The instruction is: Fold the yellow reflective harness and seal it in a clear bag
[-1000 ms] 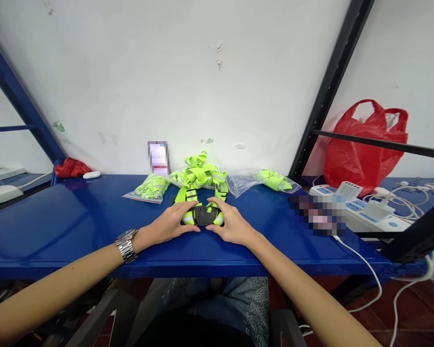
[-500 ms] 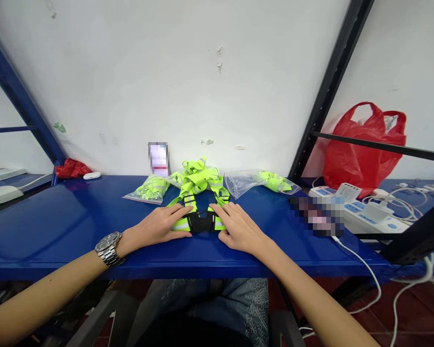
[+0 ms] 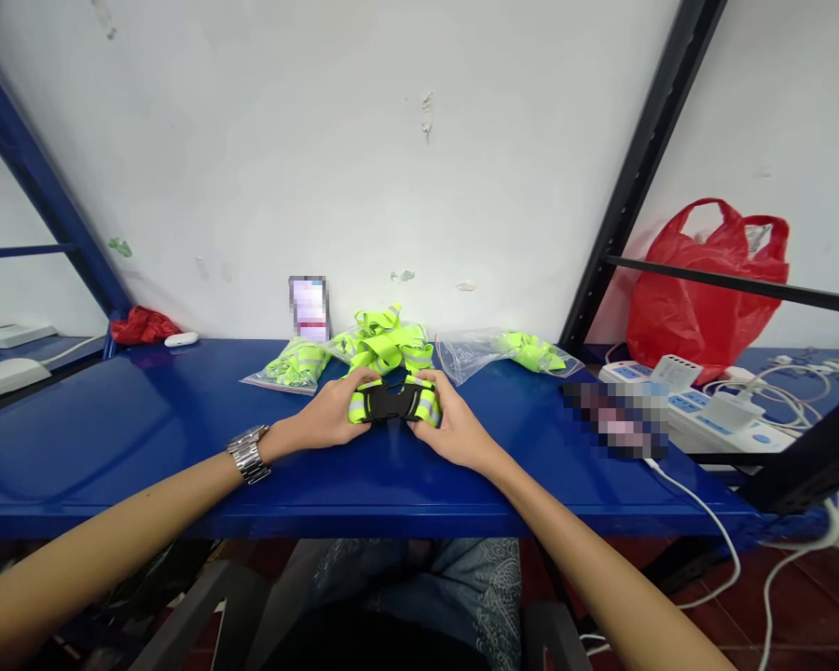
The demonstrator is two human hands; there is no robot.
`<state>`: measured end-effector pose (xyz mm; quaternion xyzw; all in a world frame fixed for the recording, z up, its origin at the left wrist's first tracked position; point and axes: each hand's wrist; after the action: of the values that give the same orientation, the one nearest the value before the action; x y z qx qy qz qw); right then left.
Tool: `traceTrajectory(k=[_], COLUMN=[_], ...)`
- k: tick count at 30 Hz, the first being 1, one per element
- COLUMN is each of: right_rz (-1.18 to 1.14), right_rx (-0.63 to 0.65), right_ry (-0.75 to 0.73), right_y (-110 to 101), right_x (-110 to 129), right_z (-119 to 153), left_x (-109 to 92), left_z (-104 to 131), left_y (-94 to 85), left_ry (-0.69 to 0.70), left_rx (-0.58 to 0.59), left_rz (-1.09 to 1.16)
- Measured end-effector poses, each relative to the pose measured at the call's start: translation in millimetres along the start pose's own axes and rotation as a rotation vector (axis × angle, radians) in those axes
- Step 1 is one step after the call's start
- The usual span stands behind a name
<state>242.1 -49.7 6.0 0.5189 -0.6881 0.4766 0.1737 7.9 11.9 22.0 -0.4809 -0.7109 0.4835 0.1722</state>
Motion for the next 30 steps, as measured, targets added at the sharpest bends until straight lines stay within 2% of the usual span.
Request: traceTrajectory(k=[4,7,9,14,16,19,23,26,30], right_rz=[0.197,0.416,0.479,0.308,0.305,0.559,0.927,1.058,1.136], right_rx=[0.029,0.038,0.039,0.018,0.013,0.010,0.095,0.170,0.215], right_ry=[0.044,-0.033,-0.093,-0.040,-0.039,-0.157,-0.314,-0.402,-0.449], right_y=[-5,-8,-7,0,0,-9,-21,-22,-20], right_x=[7,8,8,10,9,6,5,6,6], right_z=[1,1,0,-3,-4,-4,1,7,13], left_x=[-3,-1,-1,-5,-4,2,6,2,-4], left_z=[-4,-1,1,-2,-4,-5,0,8,16], left_y=[-7.3,-7.8,-5.7,2.5,4.4,2.4,-5.2,-9.2,-12.9], left_ry=[0.015,0.043,0.053,0.032,0.028,0.092,0.279,0.354,0.329], left_rx=[0.026,0.029,0.015,-0.055,-0.065,-0.015,0.106,0.137,0.148], left_rz=[0.048,0.029,0.029,0.149,0.145,-0.084,-0.407,-0.536,-0.633])
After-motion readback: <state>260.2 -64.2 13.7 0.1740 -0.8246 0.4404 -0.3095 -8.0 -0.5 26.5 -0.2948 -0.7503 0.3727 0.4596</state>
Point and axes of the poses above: each hand's wrist, its own z-axis away from the middle knuckle, its own y-axis out of the palm, x = y × z
